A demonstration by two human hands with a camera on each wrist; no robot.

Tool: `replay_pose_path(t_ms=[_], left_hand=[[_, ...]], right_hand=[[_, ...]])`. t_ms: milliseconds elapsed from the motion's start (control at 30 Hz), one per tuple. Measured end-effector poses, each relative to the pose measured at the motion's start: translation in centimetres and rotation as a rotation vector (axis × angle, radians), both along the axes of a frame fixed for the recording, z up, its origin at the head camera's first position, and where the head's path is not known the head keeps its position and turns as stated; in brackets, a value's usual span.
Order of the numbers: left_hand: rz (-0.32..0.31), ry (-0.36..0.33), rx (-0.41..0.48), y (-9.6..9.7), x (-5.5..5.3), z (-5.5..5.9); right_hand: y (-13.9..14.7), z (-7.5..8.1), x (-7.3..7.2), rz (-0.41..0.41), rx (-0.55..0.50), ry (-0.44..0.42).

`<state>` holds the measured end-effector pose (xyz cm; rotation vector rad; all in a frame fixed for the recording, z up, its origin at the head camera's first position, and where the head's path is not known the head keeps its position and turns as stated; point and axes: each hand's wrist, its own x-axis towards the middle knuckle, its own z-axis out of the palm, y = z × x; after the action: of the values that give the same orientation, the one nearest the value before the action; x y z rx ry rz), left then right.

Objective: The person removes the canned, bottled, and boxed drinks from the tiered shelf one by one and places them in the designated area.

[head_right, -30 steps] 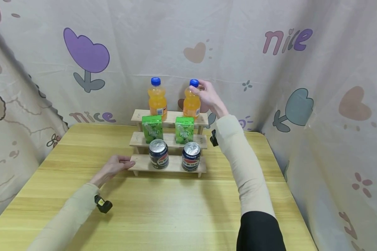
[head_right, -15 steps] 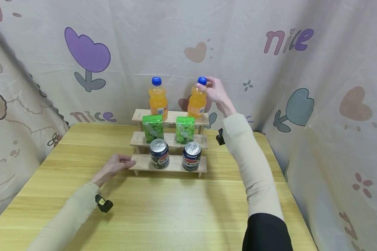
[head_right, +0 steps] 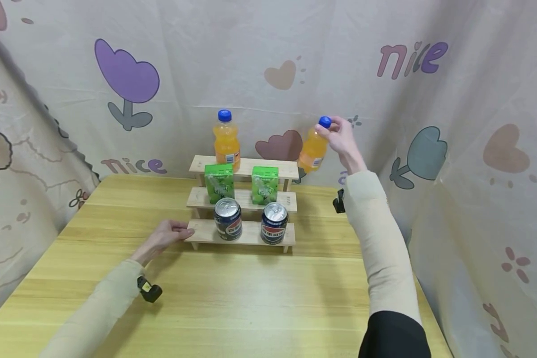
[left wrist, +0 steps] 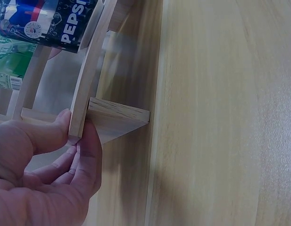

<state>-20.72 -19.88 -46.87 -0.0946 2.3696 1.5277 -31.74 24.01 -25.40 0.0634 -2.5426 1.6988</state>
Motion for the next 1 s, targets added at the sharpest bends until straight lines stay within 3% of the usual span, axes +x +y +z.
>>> replay_pose_path(t_ms=[467,767,1000], left_hand=[[-0.005,0.006,0.004,0.0,0.1,0.0],[0.008,0.014,0.006,0.0,0.0,-0.2],[0.011,0.018,0.008,0.0,0.0,-0.1]], right_hand=[[6.1,-5.5,1.1,-0.241,0.076,-0.081],[8.4,-9.8,1.8,-0.310,0.093,-0.157],[9.0,-12.2,2.4,-0.330,0.080,-0.175]])
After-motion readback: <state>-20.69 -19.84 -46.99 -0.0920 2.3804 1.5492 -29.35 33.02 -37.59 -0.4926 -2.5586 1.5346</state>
